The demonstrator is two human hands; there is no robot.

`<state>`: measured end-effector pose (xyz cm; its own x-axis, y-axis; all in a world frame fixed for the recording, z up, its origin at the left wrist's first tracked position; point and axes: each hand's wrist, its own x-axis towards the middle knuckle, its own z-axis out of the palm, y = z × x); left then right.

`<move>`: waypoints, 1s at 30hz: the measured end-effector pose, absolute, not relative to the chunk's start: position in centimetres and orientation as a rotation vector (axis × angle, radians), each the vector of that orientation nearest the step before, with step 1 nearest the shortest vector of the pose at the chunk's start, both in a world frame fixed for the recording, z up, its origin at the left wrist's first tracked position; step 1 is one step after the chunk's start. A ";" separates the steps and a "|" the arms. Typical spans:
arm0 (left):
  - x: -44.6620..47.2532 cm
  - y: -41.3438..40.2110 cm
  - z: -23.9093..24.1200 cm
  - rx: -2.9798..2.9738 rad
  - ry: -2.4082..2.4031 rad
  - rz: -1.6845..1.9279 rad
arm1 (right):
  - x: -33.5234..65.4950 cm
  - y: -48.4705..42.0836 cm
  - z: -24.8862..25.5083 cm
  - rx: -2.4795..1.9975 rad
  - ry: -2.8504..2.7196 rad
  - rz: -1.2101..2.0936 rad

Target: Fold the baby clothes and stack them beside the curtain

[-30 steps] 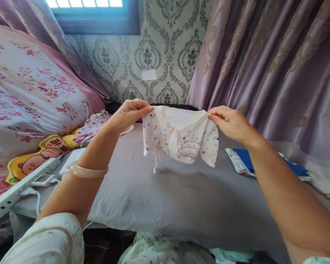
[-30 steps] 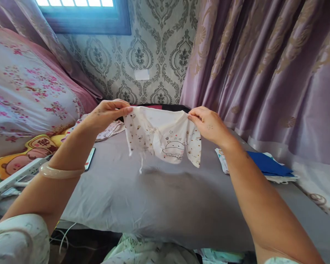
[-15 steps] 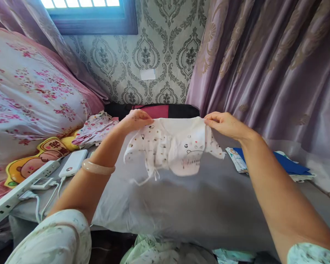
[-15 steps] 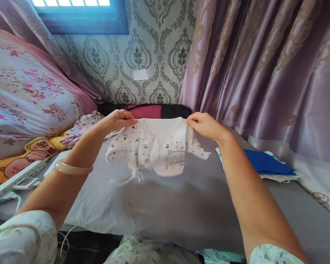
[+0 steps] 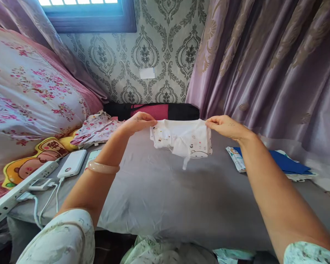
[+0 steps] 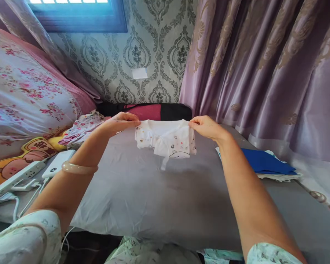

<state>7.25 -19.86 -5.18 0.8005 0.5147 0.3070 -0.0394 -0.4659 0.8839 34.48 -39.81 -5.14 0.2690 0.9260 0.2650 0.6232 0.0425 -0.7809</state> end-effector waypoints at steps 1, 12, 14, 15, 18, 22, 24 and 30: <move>7.3 -19.8 -5.2 1.968 0.387 0.675 | 34.4 -39.9 -5.1 -1.677 -1.443 0.440; 9.2 -18.1 -6.9 1.603 0.332 0.714 | 35.7 -38.6 -6.2 -1.583 -1.382 0.408; 9.8 -17.8 -7.4 1.592 0.349 0.759 | 35.8 -37.8 -6.8 -1.620 -1.381 0.307; 10.0 -17.7 -7.6 1.594 0.350 0.788 | 35.7 -37.5 -7.0 -1.644 -1.379 0.235; 10.6 -17.9 -7.9 1.626 0.348 0.880 | 35.6 -36.6 -7.4 -1.726 -1.362 -0.056; 11.5 -18.2 -8.0 1.693 0.367 1.040 | 34.8 -35.7 -7.8 -1.766 -1.304 -0.400; 11.8 -18.5 -8.3 1.731 0.386 1.147 | 34.1 -35.7 -8.1 -1.720 -1.298 -0.529; 8.3 -21.2 -7.4 1.911 0.469 1.276 | 31.9 -38.4 -7.3 -1.626 -1.366 -0.569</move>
<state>8.32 -21.19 -7.41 0.4292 0.6658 0.6104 -0.1119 -0.6314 0.7674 31.86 -38.35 -7.31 0.2806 0.5200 0.8068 0.9390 0.0254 -0.3429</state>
